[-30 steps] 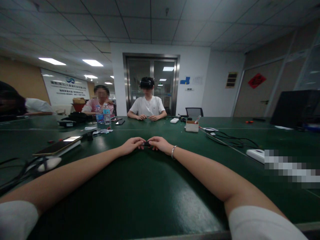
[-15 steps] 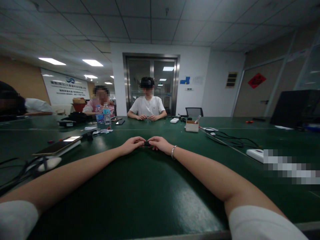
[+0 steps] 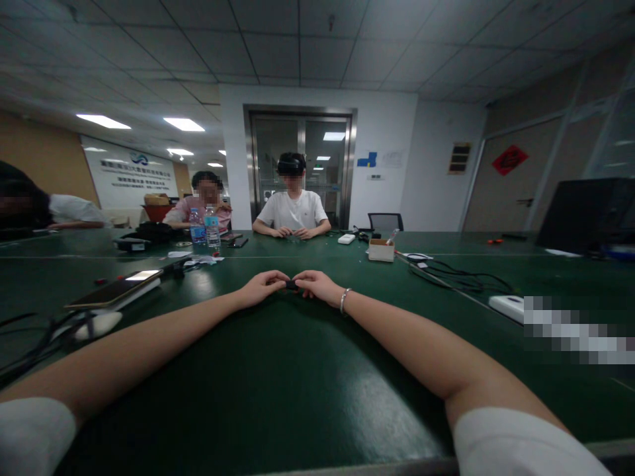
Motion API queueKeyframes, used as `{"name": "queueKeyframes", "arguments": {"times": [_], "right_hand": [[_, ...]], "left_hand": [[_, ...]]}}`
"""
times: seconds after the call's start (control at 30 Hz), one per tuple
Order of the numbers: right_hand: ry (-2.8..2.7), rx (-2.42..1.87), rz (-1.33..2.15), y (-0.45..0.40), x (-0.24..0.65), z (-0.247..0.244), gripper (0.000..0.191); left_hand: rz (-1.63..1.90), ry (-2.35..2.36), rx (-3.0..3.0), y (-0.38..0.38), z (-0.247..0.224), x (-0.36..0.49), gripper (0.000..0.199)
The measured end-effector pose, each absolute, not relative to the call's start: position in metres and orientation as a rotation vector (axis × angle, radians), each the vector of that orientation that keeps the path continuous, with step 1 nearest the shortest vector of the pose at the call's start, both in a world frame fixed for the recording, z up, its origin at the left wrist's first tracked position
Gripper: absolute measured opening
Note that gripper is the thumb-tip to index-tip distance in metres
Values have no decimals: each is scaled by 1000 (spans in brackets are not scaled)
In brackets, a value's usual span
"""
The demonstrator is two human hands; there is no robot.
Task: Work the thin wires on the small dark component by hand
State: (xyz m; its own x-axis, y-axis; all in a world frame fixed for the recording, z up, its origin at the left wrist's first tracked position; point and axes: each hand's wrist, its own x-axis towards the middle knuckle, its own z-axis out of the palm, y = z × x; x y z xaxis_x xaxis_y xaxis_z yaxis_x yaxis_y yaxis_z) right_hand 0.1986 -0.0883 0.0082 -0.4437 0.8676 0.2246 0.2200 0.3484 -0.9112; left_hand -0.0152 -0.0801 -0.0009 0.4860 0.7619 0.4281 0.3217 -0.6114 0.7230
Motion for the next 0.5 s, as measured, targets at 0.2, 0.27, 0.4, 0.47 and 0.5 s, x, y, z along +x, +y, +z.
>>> {"name": "queueKeyframes", "arguments": {"times": [0.2,0.27,0.4,0.47,0.5], "right_hand": [[-1875,-940,1116,-88,199,8,20],[-1875,-940,1118,-88,199,8,20],[-1872,-950,1111,-89,199,9,20],[-1872,-951,1103,-89,199,9,20],[-1870,-950,1103,-90,199,9,20]], "left_hand": [[1005,877,2172,-80,-2,-16,35],[1035,908,2213,-79,-2,-17,35],[1023,919,2182,-78,-1,-16,37],[1008,911,2151,-79,-1,-16,37],[1011,912,2153,-80,0,-16,37]]}}
